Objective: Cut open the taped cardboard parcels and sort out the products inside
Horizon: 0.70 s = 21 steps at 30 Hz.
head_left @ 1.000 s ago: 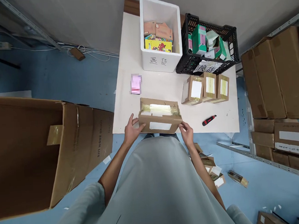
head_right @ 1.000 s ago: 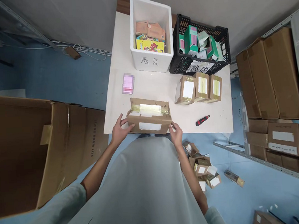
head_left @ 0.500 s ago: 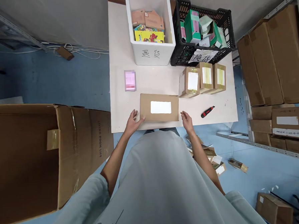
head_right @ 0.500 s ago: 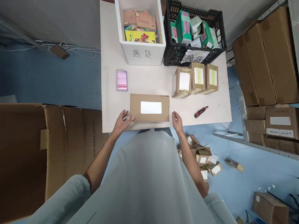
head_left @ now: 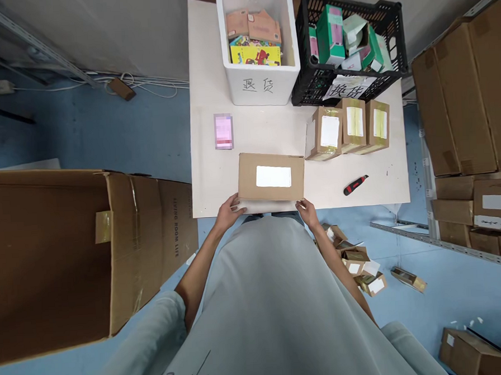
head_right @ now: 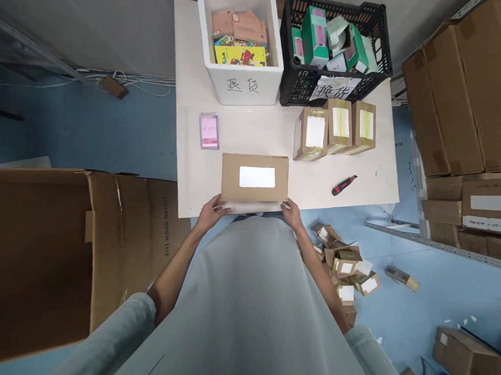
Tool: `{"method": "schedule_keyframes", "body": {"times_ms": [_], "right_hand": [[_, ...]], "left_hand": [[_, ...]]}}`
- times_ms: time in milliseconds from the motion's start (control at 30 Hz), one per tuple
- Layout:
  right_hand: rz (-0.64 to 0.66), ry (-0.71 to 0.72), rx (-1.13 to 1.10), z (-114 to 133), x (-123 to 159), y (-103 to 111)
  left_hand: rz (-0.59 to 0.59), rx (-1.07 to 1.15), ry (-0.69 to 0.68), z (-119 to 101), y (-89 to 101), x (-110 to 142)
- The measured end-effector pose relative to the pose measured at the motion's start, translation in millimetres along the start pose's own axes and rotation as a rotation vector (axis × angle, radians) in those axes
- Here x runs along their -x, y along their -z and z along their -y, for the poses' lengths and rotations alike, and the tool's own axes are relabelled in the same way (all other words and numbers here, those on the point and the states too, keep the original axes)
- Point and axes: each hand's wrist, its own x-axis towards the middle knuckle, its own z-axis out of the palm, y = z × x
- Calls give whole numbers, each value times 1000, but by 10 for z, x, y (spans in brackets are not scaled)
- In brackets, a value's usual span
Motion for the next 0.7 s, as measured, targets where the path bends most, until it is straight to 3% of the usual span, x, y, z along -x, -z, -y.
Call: {"method": "schedule_keyframes", "body": {"times_ms": [200, 467, 567, 700], "right_hand": [[-6, 30, -21, 158, 87, 93], [-159, 247, -10, 770, -16, 522], [-187, 274, 32, 845, -97, 595], [-165, 185, 55, 732, -104, 527]], "left_hand": [[-53, 28, -137, -112, 62, -61], [-80, 60, -414, -815, 113, 4], [-83, 61, -430, -935, 86, -14], [-18, 57, -319, -827, 27, -96]]}}
